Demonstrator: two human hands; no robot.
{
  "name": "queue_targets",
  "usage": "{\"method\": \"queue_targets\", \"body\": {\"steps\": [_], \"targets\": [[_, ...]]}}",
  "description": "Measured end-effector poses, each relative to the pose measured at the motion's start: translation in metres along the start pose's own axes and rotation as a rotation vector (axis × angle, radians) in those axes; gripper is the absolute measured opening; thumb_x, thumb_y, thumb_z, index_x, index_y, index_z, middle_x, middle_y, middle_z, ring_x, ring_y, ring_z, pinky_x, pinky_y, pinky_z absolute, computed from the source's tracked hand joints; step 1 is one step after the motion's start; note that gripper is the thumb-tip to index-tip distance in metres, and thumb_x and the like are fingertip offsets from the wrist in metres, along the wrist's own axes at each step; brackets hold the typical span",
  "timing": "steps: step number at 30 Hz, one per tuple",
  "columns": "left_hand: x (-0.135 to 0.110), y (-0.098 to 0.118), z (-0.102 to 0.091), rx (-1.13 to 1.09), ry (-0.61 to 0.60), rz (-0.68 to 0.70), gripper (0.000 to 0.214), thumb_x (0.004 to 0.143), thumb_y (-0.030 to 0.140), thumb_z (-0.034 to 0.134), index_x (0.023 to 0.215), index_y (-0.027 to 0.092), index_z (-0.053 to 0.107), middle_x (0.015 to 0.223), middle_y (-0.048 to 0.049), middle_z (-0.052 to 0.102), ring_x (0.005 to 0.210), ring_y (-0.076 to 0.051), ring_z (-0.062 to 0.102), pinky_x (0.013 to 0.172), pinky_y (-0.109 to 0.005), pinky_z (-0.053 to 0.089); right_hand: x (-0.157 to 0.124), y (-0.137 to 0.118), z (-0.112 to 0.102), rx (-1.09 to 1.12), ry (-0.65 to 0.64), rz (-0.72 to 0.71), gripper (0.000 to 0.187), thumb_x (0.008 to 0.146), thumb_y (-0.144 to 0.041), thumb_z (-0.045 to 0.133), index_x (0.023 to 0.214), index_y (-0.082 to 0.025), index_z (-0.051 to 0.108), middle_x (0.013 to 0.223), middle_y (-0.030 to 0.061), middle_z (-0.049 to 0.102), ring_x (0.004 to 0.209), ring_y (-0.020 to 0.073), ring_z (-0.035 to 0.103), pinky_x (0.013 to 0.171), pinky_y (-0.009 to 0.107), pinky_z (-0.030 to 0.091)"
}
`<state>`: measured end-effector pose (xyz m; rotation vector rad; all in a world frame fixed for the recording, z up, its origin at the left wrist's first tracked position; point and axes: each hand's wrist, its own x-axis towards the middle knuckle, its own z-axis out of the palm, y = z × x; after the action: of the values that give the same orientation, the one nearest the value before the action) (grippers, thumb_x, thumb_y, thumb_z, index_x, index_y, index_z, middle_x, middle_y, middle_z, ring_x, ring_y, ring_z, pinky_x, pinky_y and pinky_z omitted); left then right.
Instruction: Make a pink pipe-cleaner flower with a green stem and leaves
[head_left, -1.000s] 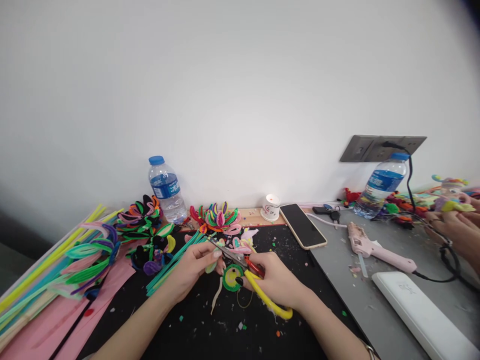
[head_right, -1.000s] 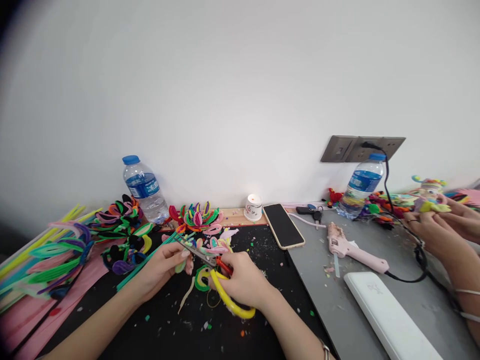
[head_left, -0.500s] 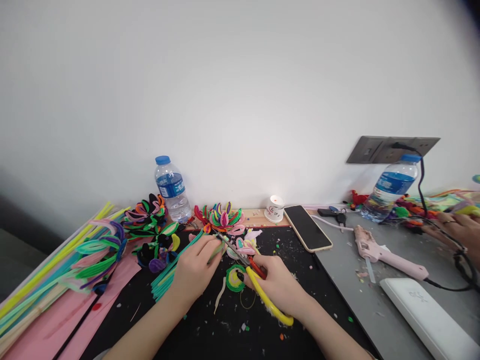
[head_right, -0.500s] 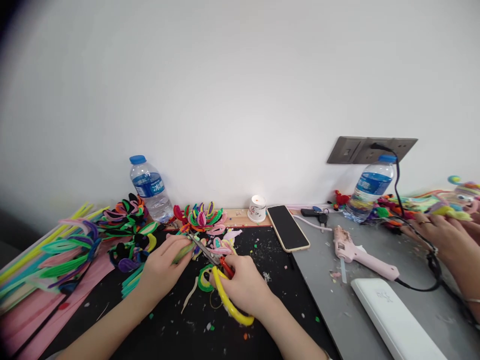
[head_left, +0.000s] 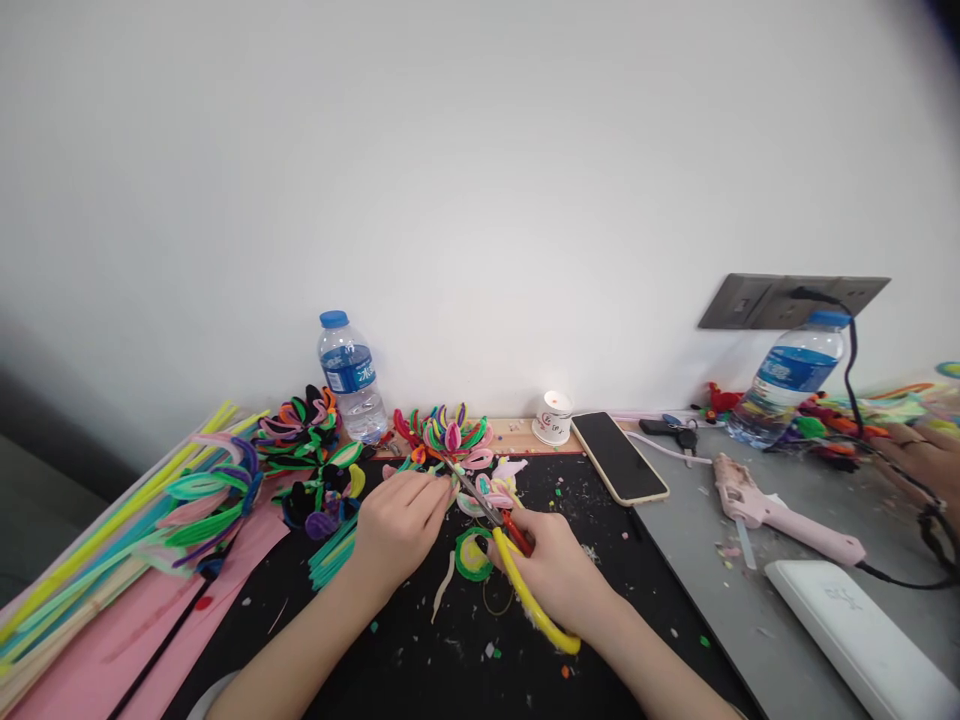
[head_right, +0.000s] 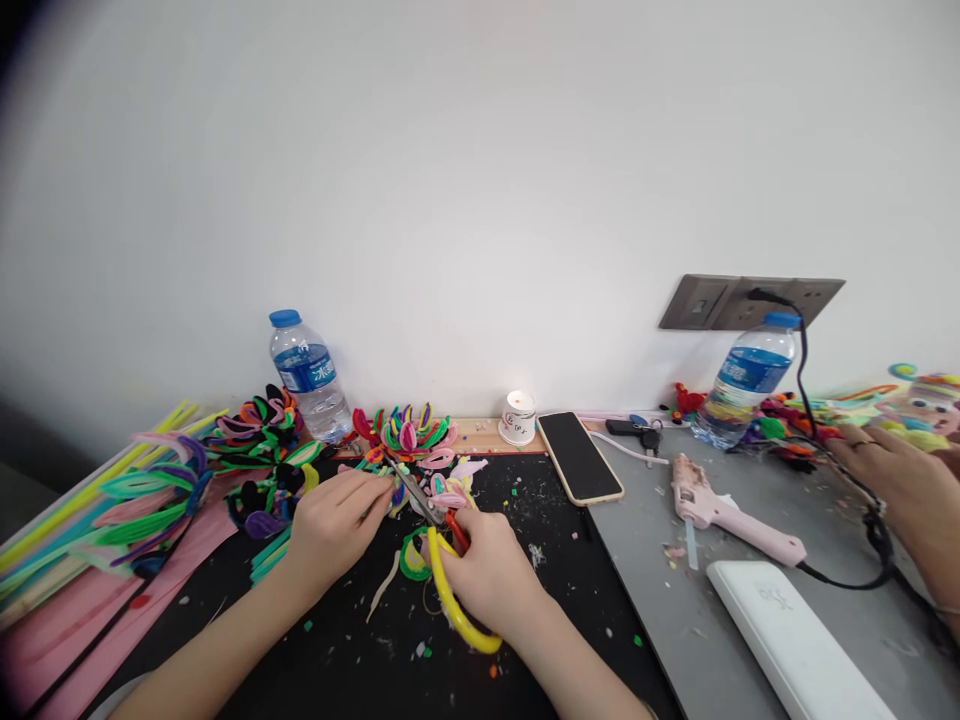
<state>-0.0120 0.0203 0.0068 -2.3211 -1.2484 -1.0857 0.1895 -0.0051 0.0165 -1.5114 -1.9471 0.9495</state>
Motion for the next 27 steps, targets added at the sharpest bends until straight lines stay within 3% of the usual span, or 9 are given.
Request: {"method": "queue_targets", "body": {"steps": [4, 6, 12, 18, 21, 27], "targets": [[-0.004, 0.000, 0.003, -0.088, 0.016, -0.052, 0.017, 0.082, 0.015, 0.049, 0.081, 0.017, 0.066, 0.075, -0.0074, 0.068, 0.072, -0.019, 0.061, 0.072, -0.030, 0.045, 0.000, 0.001, 0.001, -0.050, 0.002, 0.004, 0.025, 0.073, -0.037, 0.055, 0.060, -0.017, 0.047, 0.056, -0.0030, 0.038, 0.052, 0.0092, 0.027, 0.046, 0.021, 0.024], [-0.004, 0.001, 0.003, -0.219, 0.005, -0.153, 0.016, 0.083, 0.016, 0.049, 0.081, 0.016, 0.065, 0.077, -0.0066, 0.068, 0.073, -0.018, 0.061, 0.072, -0.028, 0.046, 0.000, 0.003, -0.001, -0.055, -0.012, -0.013, 0.025, 0.073, -0.037, 0.055, 0.060, -0.017, 0.047, 0.055, -0.0033, 0.038, 0.052, 0.0089, 0.026, 0.046, 0.021, 0.023], [0.006, 0.001, -0.003, -0.781, -0.277, -0.590, 0.022, 0.082, 0.027, 0.051, 0.067, 0.015, 0.061, 0.065, -0.0024, 0.063, 0.063, -0.015, 0.057, 0.061, -0.024, 0.043, 0.003, 0.008, -0.010, -0.093, -0.036, -0.106, 0.029, 0.073, -0.036, 0.054, 0.057, -0.017, 0.040, 0.053, -0.0054, 0.031, 0.051, 0.0075, 0.024, 0.047, 0.020, 0.021], [0.002, -0.006, 0.001, -1.202, -0.373, -0.751, 0.020, 0.078, 0.031, 0.058, 0.069, 0.014, 0.061, 0.065, -0.0022, 0.065, 0.065, -0.014, 0.058, 0.067, -0.025, 0.044, 0.006, 0.009, -0.017, -0.124, -0.088, -0.190, 0.028, 0.072, -0.032, 0.056, 0.057, -0.017, 0.038, 0.054, -0.0061, 0.031, 0.052, 0.0071, 0.025, 0.047, 0.020, 0.020], [0.001, -0.005, 0.001, -1.181, -0.373, -0.746, 0.020, 0.079, 0.031, 0.058, 0.069, 0.014, 0.061, 0.066, -0.0022, 0.065, 0.065, -0.014, 0.058, 0.066, -0.025, 0.044, 0.008, 0.010, -0.019, -0.157, -0.096, -0.188, 0.027, 0.073, -0.032, 0.056, 0.058, -0.017, 0.039, 0.055, -0.0062, 0.033, 0.052, 0.0073, 0.026, 0.047, 0.021, 0.020], [0.003, 0.001, -0.002, -0.634, -0.200, -0.517, 0.018, 0.081, 0.026, 0.054, 0.069, 0.016, 0.063, 0.069, -0.0027, 0.065, 0.066, -0.015, 0.058, 0.064, -0.025, 0.043, 0.007, 0.008, -0.016, -0.297, -0.008, -0.102, 0.029, 0.064, -0.041, 0.065, 0.068, -0.019, 0.045, 0.064, -0.0043, 0.050, 0.056, 0.0102, 0.039, 0.050, 0.022, 0.024]]}}
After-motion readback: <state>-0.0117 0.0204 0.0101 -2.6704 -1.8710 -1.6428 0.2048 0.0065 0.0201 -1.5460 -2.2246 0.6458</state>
